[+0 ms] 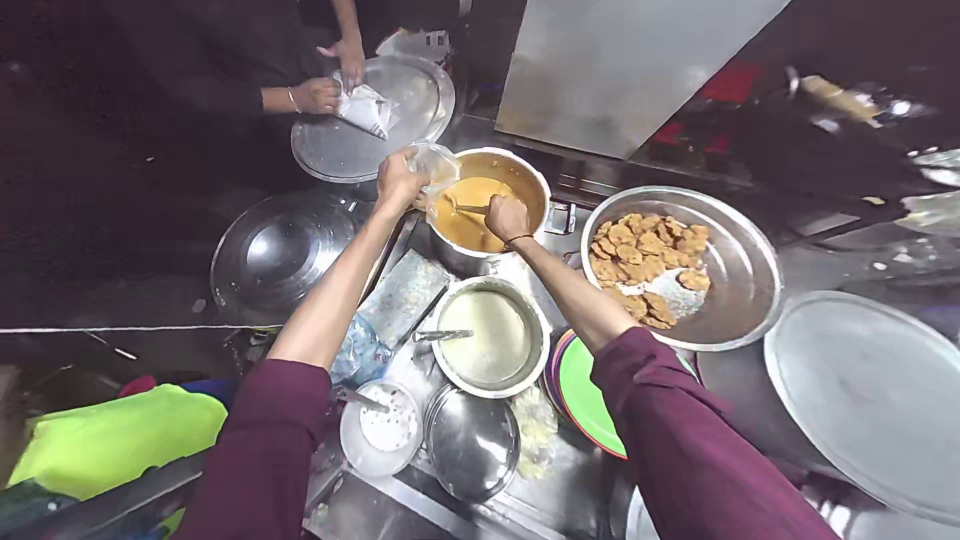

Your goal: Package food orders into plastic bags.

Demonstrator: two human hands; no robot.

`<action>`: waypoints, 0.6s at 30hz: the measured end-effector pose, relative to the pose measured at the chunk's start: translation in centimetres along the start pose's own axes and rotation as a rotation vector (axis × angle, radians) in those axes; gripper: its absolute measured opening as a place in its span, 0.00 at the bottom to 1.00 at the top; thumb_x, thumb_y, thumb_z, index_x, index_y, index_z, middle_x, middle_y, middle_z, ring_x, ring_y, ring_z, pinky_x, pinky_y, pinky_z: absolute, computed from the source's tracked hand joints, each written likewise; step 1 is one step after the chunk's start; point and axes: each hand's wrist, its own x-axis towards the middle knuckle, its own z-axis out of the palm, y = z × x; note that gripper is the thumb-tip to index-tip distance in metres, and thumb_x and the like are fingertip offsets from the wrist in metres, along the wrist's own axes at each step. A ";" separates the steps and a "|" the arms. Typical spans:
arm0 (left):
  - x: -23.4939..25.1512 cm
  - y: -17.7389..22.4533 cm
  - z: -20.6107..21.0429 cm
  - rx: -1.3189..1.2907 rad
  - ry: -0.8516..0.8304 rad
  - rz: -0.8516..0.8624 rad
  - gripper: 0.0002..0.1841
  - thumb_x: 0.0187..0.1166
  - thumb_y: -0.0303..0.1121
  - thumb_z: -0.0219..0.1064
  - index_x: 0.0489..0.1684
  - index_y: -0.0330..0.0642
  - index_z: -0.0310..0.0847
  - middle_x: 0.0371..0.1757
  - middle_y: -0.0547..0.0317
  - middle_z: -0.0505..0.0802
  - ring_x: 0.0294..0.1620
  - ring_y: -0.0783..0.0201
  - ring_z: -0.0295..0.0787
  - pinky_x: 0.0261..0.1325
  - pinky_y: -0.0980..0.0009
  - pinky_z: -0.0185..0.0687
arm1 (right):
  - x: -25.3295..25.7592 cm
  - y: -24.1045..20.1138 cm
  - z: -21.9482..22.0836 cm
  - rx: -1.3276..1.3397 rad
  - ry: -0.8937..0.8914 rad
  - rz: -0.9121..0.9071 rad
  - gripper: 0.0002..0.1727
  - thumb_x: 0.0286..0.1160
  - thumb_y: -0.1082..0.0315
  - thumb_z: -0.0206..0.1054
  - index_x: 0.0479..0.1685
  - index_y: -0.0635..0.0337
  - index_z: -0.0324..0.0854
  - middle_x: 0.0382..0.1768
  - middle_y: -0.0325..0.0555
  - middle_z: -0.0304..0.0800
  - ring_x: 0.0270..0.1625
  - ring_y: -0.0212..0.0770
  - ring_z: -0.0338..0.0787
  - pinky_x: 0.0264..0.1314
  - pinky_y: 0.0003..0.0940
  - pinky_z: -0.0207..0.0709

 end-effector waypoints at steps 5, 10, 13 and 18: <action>-0.5 -0.3 -1.3 0.097 0.001 0.028 0.37 0.63 0.27 0.79 0.81 0.48 0.77 0.67 0.43 0.89 0.42 0.51 0.96 0.46 0.51 0.95 | 0.5 1.3 0.6 0.310 -0.095 0.177 0.23 0.77 0.49 0.66 0.40 0.64 0.89 0.45 0.65 0.92 0.54 0.66 0.91 0.52 0.70 0.80; -0.3 -0.4 -2.3 0.163 0.069 0.058 0.36 0.63 0.28 0.80 0.79 0.51 0.79 0.75 0.49 0.86 0.53 0.51 0.95 0.52 0.47 0.93 | -0.9 4.0 -0.3 0.443 -0.099 0.147 0.23 0.78 0.48 0.67 0.40 0.63 0.90 0.40 0.62 0.92 0.50 0.65 0.90 0.53 0.71 0.78; -0.1 -0.4 -2.7 0.212 0.103 0.074 0.36 0.62 0.29 0.81 0.78 0.51 0.80 0.72 0.49 0.87 0.56 0.48 0.93 0.57 0.44 0.91 | -1.8 5.3 -0.9 0.524 -0.065 0.150 0.23 0.78 0.46 0.68 0.39 0.60 0.91 0.38 0.58 0.93 0.46 0.61 0.91 0.51 0.69 0.79; 0.7 -0.3 -2.8 0.247 0.132 0.062 0.35 0.60 0.27 0.80 0.76 0.49 0.81 0.72 0.46 0.88 0.64 0.45 0.90 0.65 0.39 0.85 | -4.4 6.9 -3.4 0.750 -0.004 0.166 0.21 0.80 0.48 0.69 0.37 0.60 0.88 0.30 0.51 0.89 0.33 0.49 0.86 0.40 0.57 0.79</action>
